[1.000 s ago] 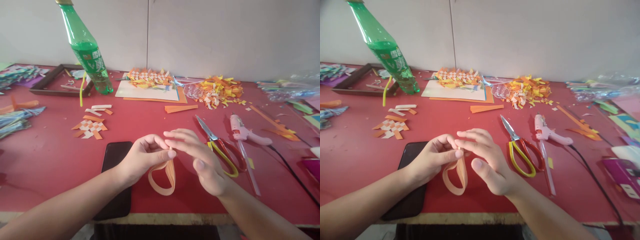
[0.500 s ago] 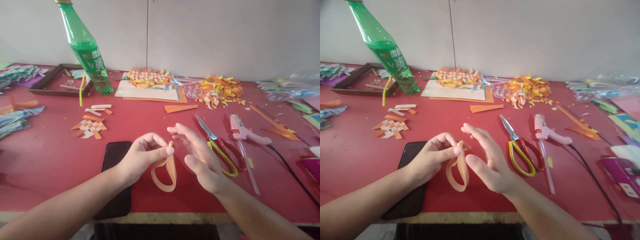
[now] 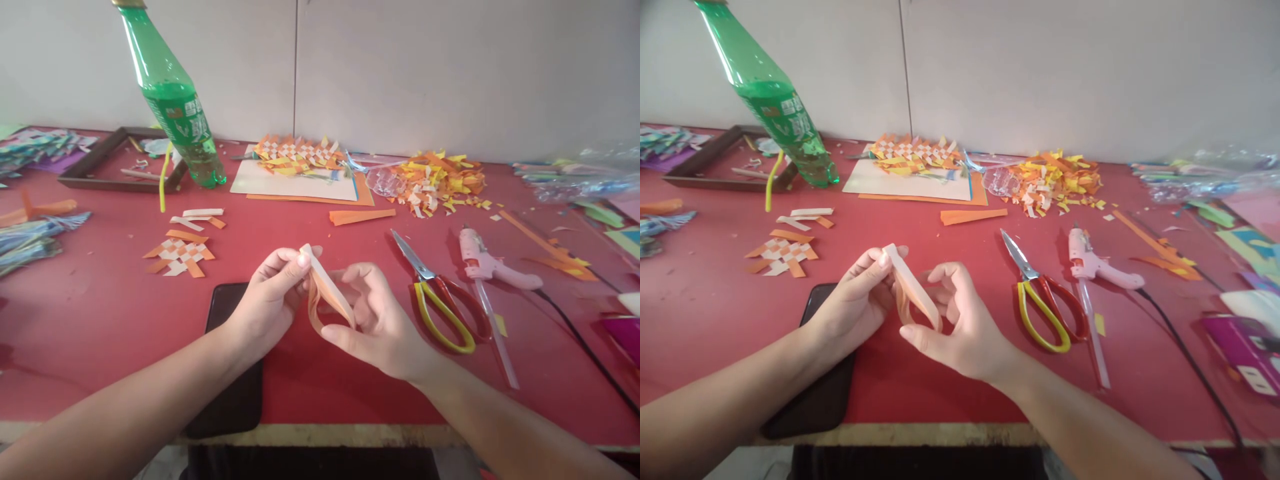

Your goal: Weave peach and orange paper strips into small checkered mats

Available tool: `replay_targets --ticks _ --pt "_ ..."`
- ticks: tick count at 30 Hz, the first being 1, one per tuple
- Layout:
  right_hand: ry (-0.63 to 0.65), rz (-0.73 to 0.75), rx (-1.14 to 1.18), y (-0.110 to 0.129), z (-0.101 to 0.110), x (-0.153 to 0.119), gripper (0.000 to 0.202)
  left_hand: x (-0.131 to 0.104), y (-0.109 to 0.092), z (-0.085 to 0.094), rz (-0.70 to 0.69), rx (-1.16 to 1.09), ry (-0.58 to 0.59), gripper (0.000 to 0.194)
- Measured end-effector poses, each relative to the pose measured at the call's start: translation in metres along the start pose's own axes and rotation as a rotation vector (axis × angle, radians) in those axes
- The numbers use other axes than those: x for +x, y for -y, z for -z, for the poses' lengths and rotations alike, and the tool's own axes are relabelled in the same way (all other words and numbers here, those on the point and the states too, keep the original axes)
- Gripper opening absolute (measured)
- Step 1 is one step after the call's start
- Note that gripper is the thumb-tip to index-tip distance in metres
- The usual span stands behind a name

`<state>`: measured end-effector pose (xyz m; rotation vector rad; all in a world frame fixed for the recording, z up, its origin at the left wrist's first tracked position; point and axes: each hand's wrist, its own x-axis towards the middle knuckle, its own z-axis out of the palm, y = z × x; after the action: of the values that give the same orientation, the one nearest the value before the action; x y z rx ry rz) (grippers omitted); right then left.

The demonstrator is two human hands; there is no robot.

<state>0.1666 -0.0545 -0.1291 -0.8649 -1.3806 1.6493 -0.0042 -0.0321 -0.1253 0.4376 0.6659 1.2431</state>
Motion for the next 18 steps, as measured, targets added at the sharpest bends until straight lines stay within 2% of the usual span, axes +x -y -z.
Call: replay_targets --ticks 5,12,18 --pt "-0.143 0.1 -0.197 -0.002 0.001 0.002 0.035 0.009 -0.011 0.002 -0.055 -0.043 -0.103 0.021" --pt "-0.381 0.195 -0.233 0.002 0.006 0.008 0.024 0.014 -0.028 -0.003 -0.105 -0.104 -0.234 0.014" --pt "-0.477 0.268 -0.356 0.007 0.009 0.009 0.019 0.016 -0.03 -0.003 -0.169 -0.084 -0.256 0.018"
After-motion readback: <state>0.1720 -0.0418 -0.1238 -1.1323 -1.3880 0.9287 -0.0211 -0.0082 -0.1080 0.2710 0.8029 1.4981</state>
